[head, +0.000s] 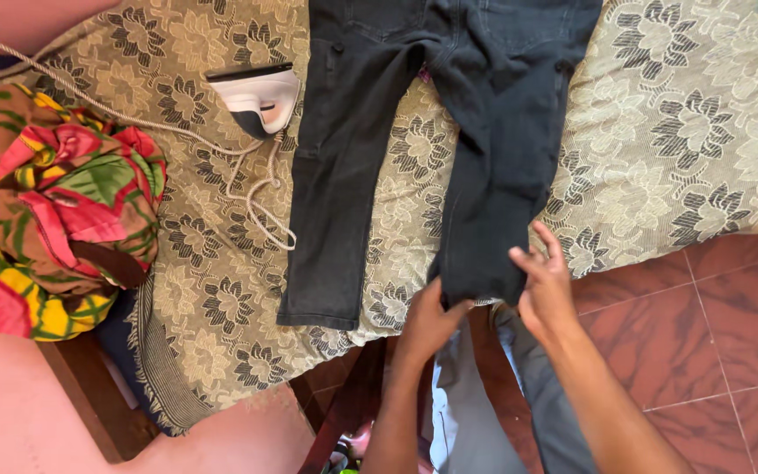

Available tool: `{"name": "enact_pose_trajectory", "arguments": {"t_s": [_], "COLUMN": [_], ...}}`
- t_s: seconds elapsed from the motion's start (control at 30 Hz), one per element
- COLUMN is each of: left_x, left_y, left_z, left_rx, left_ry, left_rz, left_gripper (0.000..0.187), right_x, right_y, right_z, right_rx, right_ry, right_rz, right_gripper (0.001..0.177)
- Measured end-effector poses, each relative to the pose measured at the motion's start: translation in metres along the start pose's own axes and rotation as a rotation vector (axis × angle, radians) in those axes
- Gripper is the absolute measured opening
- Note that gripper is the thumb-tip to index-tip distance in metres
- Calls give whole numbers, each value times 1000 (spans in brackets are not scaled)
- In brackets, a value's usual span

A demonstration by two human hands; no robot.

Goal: The person lays out a pair of black jeans on a bed and uses an iron to press the fabric, moving the tool along the legs and seat of the garment.

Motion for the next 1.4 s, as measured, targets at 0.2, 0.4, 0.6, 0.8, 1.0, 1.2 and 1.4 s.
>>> {"name": "enact_pose_trajectory", "arguments": {"t_s": [0.2,0.4,0.6,0.8,1.0,1.2,1.4], "left_x": [-2,-21,-28,-30,-37,-30,-42], "left_y": [-43,-59,-26,-4,-5,-8,-45], "left_z": [4,26,74,107,121,129,147], "left_rx": [-37,8,71,106,162,289,193], "left_ry": [207,169,-169,-73,429,353,429], "left_rz": [800,827,927,356,48,181,-300], "left_gripper": [40,53,86,79,39,37,42], "right_x": [-29,-11,25,44,67,89,63], "right_y": [59,67,41,40,20,31,37], "right_z": [22,57,74,99,167,208,234], "right_rx": [170,299,325,192,-665,-739,-936], "right_ry": [-282,-186,32,23,-17,71,60], "right_rz": [152,169,-32,-70,833,1407,1545], "right_gripper": [65,50,42,52,100,71,40]}}
Point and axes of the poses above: each hand's wrist, its own z-axis away from the middle knuckle, its own x-axis out of the palm, y = z × x, the point moved 5 cm from there along -z, towards the middle knuckle, and after that the axes turned 5 degrees about -y, right-handed, at the moved point
